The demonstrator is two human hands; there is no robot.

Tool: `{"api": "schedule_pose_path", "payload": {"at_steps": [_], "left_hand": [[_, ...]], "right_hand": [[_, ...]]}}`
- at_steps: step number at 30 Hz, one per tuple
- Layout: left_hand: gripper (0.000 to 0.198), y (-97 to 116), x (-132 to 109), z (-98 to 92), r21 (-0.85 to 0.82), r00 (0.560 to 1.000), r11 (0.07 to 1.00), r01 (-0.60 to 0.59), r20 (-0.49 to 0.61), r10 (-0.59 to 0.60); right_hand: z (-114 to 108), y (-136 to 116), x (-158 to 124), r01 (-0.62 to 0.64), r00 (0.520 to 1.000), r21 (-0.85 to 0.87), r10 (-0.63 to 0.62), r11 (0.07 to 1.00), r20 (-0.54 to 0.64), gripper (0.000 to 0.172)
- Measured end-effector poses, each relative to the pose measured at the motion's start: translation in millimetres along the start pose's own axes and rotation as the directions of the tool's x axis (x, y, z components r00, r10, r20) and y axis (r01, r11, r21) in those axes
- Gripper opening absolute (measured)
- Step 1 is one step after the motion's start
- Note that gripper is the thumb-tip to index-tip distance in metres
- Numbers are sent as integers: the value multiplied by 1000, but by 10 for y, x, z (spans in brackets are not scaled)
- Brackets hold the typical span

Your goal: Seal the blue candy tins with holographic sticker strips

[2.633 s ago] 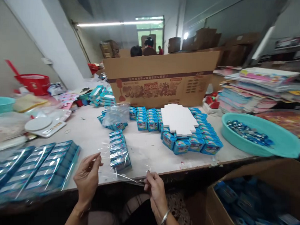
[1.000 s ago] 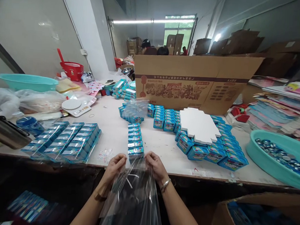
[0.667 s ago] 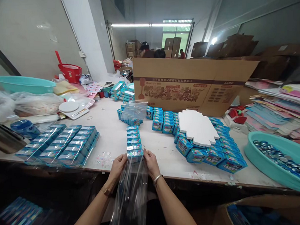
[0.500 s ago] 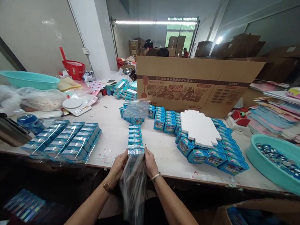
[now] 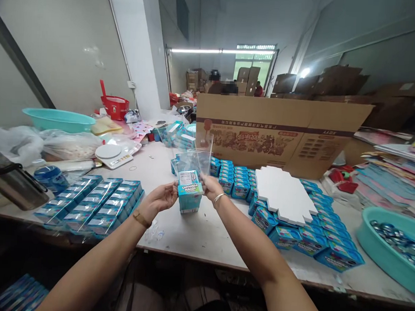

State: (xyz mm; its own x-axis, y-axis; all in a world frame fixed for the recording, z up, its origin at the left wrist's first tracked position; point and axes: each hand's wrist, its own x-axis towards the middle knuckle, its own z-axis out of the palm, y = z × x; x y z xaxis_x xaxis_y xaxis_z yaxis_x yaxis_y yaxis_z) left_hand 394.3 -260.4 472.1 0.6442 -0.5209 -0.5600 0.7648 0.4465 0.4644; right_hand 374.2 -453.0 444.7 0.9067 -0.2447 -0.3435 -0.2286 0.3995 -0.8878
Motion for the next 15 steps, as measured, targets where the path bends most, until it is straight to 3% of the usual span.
{"api": "schedule_pose_path", "payload": {"at_steps": [2, 6, 15], "left_hand": [[30, 41, 148, 16, 32, 997, 998, -47, -54, 48], [23, 40, 479, -81, 117, 979, 984, -132, -143, 148], [44, -66, 927, -216, 196, 866, 858, -474, -70, 494]], "right_hand": [[57, 11, 166, -19, 999, -26, 18, 999, -43, 25], [154, 101, 396, -34, 995, -74, 26, 997, -100, 35], [155, 344, 694, 56, 998, -152, -61, 987, -35, 35]]}}
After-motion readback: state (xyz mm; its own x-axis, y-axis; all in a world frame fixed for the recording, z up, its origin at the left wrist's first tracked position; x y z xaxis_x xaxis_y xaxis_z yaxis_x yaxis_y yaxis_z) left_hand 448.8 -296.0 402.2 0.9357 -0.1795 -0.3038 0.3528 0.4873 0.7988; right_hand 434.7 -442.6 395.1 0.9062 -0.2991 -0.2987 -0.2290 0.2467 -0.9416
